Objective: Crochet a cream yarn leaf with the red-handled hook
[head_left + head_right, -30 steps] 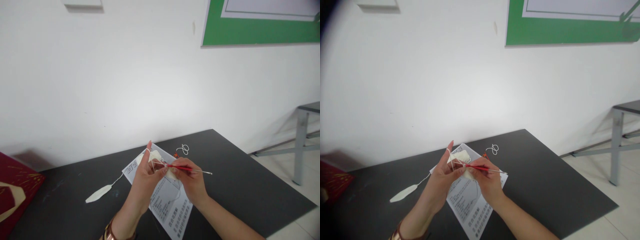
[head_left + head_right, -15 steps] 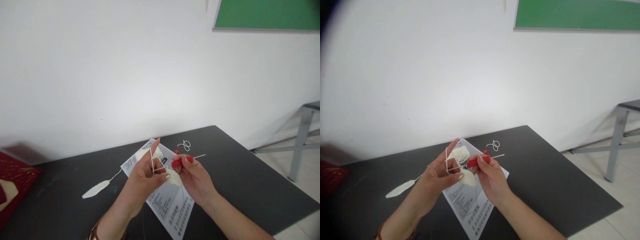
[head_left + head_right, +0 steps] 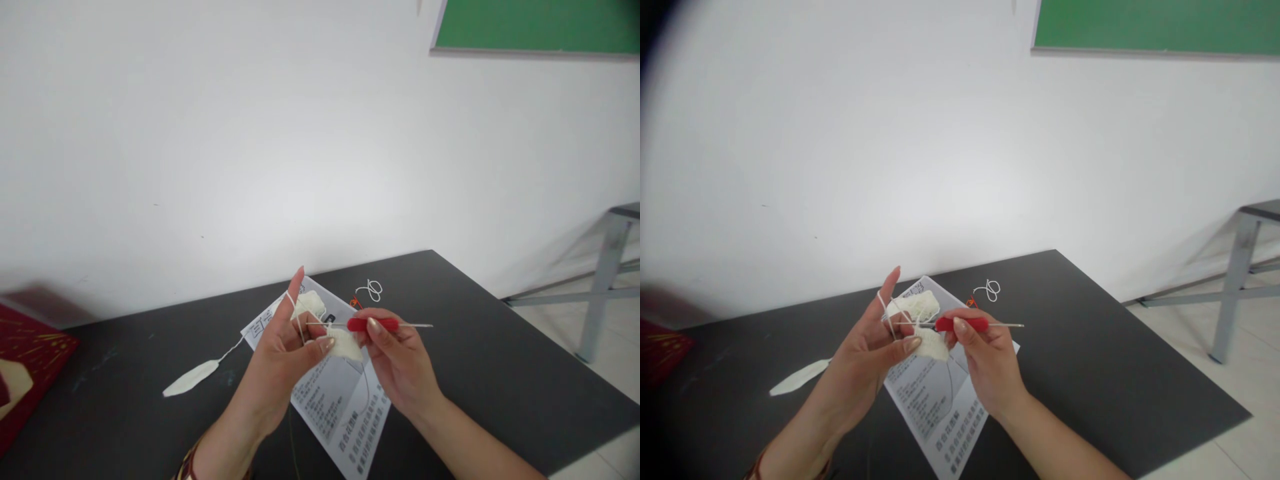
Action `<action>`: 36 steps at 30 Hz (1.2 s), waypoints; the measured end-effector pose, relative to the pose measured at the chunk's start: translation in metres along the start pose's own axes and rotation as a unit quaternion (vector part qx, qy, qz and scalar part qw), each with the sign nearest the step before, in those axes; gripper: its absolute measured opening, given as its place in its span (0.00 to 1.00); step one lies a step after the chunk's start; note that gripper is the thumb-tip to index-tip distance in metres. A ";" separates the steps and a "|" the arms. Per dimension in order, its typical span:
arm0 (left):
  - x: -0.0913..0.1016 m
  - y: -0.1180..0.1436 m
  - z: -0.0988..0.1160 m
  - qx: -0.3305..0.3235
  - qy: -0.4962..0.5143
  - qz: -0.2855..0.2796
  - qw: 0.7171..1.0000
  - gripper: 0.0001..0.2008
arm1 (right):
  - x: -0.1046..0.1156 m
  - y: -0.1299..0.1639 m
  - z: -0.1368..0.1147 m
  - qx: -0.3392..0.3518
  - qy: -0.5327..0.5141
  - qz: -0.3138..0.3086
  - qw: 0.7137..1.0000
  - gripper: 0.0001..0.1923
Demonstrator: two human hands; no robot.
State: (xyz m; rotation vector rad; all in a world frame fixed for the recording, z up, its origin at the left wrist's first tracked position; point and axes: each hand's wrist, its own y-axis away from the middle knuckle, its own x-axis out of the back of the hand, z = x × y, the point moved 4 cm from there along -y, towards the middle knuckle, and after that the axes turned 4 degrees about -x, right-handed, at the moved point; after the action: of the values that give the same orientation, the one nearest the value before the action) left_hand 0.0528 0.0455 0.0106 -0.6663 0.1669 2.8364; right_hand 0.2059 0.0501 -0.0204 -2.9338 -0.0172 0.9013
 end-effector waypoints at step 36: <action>0.001 -0.001 0.011 -0.031 -0.053 -0.037 0.997 0.48 | 0.001 -0.007 0.018 -0.209 -0.197 0.008 0.958 0.06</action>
State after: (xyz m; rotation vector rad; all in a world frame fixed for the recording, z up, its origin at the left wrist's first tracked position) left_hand 0.0471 0.0480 0.0200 -0.5199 0.0343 2.8067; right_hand 0.1971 0.0581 -0.0356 -3.0539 -0.2319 1.6529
